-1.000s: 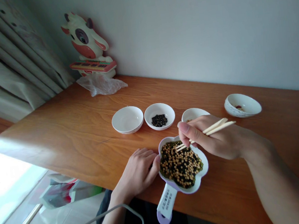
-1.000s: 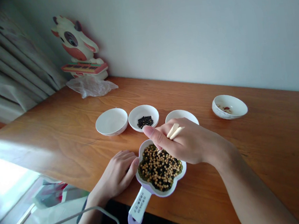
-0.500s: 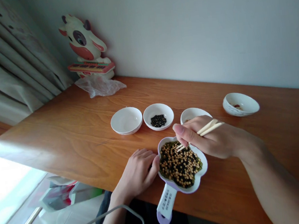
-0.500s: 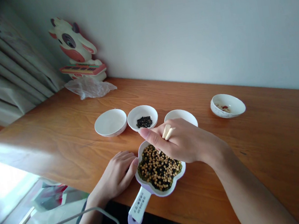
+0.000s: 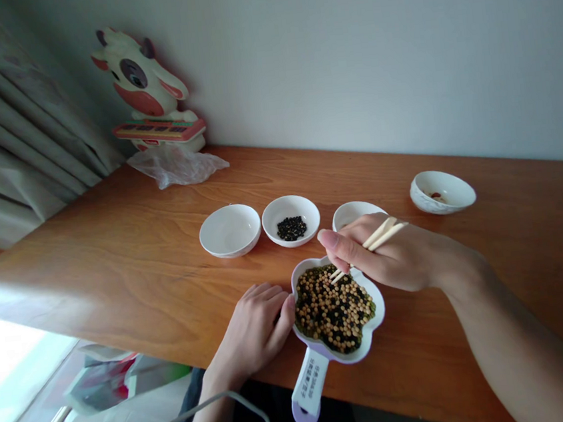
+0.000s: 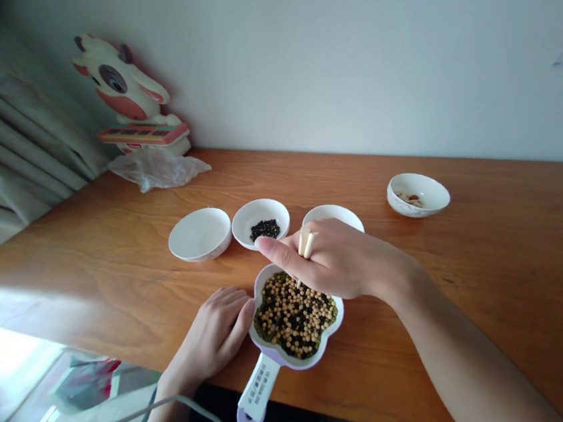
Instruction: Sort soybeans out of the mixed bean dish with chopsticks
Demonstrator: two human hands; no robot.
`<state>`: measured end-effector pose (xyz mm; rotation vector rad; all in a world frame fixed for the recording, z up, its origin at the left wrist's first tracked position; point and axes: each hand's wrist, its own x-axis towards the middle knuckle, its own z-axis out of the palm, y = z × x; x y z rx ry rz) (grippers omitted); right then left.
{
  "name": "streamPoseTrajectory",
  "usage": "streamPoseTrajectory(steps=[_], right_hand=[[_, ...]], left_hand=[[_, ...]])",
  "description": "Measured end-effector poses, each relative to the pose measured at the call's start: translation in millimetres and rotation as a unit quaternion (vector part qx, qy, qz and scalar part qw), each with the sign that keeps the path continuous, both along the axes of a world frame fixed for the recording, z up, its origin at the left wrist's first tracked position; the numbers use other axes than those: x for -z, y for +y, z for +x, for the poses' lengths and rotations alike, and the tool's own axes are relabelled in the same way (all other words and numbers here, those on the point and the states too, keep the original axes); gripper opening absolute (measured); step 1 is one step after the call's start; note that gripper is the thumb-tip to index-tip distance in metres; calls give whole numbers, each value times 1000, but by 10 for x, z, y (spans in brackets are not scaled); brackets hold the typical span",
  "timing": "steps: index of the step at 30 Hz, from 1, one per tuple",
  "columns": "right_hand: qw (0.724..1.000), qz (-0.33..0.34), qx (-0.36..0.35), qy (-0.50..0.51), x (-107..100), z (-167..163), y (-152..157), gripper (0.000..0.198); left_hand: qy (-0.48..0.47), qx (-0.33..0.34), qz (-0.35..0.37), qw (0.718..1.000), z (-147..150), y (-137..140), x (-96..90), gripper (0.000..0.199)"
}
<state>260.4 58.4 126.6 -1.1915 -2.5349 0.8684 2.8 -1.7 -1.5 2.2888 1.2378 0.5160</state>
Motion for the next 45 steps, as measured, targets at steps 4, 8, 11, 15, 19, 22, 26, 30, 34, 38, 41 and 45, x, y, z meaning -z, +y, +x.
streamPoseTrajectory(steps=[4,8,11,15,19,22,26,30,34,38,41,45], right_hand=[[1000,-5,-1,3,15,-6,0,61],[1000,0,-7,7,28,-5,7,60],[1000,6,-10,7,36,-10,12,60],[1000,18,-17,5,41,-30,16,62],[999,24,-18,11,26,-47,19,64],[1000,22,-13,10,7,-47,23,66],[1000,12,-6,12,-7,-30,26,67],[1000,10,5,19,-8,0,18,65],[1000,2,-1,27,6,15,20,65],[999,-10,-11,33,26,4,32,65],[999,-9,-16,35,39,-10,37,66],[999,-4,-20,32,45,-26,41,67]], left_hand=[[-3,-3,-3,1000,-5,-3,15,43],[-5,-2,-8,1000,-11,-11,14,43],[-7,-2,-11,1000,-17,-20,12,43],[-15,1,-12,1000,-23,-19,25,43],[-15,3,-10,1000,-17,-8,39,42],[-14,3,-8,1000,-14,-7,40,41],[-13,2,-7,1000,-18,-7,41,41],[-11,1,-7,1000,-20,-9,39,41],[-11,-1,-7,1000,-16,-16,25,41],[-13,0,-8,1000,-11,-14,13,42],[-12,2,-7,1000,-11,-9,10,42],[-9,0,-6,1000,-11,-4,10,43]])
